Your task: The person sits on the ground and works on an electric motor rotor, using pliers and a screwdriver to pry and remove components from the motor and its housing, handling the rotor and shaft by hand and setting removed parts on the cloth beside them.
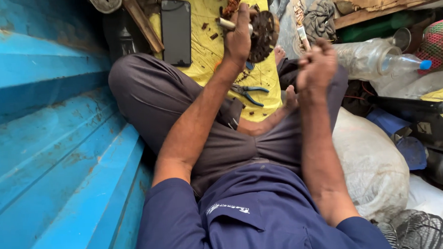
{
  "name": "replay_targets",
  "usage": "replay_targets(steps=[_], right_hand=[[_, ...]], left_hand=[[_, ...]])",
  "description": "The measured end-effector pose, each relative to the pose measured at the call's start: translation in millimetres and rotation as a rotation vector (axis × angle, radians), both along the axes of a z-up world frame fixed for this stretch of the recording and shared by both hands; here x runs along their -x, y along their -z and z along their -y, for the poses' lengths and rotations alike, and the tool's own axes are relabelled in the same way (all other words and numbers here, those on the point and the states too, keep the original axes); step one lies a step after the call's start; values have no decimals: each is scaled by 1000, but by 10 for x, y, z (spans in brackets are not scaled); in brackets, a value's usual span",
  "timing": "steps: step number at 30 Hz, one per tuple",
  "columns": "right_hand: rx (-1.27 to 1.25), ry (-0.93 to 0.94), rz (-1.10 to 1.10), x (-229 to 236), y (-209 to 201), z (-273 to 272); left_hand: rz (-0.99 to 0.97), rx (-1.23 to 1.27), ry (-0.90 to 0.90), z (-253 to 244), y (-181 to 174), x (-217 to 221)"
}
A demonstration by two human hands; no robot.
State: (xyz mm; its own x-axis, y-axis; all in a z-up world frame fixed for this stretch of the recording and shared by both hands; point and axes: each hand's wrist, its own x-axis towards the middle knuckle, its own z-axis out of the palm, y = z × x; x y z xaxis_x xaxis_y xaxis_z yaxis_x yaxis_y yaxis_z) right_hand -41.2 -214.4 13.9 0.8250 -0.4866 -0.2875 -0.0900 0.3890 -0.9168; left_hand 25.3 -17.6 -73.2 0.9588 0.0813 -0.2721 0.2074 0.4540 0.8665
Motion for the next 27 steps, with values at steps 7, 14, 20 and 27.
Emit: replay_targets(steps=[7,14,20,27], right_hand=[[-66,224,-79,-161,-139,726],[225,2,-74,-101,-445,285],[1183,-450,259,88,-850,-376],[1591,-582,359,82,-998,-818]], left_hand=[[-91,195,14,-148,-409,81],[-120,256,117,-155,-494,149],[32,-214,117,-5,-320,182],[318,-596,-96,-15,-642,198]])
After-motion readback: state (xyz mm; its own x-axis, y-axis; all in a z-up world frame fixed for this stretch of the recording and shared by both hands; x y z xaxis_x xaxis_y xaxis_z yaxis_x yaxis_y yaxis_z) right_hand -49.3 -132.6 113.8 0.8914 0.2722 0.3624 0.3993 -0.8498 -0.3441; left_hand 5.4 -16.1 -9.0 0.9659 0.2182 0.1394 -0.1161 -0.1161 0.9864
